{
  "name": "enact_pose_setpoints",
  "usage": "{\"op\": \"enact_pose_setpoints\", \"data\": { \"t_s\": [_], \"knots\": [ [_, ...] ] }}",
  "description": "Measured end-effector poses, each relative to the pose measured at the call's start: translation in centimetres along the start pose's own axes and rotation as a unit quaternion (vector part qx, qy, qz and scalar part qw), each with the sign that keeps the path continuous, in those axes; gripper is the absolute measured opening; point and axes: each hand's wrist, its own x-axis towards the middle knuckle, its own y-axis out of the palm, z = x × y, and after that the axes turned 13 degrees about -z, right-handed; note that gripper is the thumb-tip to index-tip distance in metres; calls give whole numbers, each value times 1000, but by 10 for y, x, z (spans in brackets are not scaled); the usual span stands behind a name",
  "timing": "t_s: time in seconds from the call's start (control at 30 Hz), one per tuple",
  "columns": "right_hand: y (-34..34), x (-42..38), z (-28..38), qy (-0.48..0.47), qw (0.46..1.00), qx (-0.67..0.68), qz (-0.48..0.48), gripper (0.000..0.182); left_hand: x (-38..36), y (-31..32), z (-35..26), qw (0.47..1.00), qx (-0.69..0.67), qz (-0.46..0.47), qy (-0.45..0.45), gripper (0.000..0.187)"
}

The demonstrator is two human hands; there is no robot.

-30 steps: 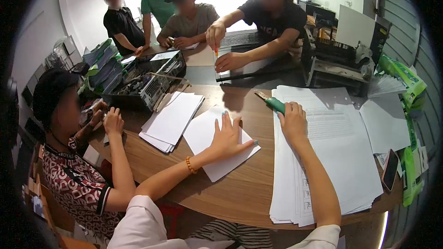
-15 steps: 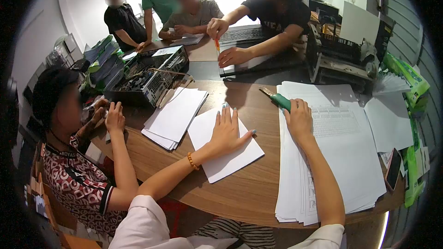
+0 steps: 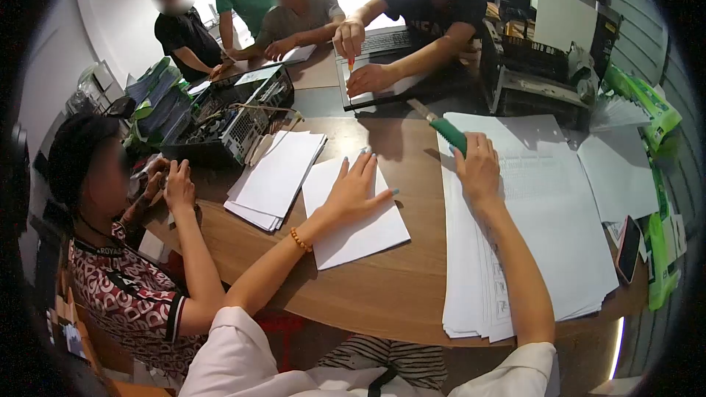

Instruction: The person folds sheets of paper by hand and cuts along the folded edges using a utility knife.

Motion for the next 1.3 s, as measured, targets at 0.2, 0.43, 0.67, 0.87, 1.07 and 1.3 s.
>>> {"op": "enact_pose_setpoints", "data": {
  "t_s": [0.2, 0.43, 0.67, 0.87, 1.07, 1.3],
  "knots": [
    [-87, -12, 26, -21, 995, 78, 64, 28, 3, -8, 3, 998, 46, -9, -41, 61],
    [-183, -78, 55, -31, 981, 121, 150, 38, -12, -6, -17, 992, 77, 39, -91, 79],
    [-200, -98, 55, -35, 980, 96, 172, 39, 0, -44, -20, 973, 44, 193, -119, 94],
    [-192, -100, 58, -27, 977, 120, 175, 39, -18, -18, -7, 993, 51, 36, -100, 75],
    [-187, -101, 56, -33, 977, 121, 171, 39, -24, -10, -2, 992, 65, 40, -99, 75],
    [-168, -107, 60, -37, 980, 125, 151, 40, -29, -5, -4, 990, 99, 30, -94, 76]
  ]
}}
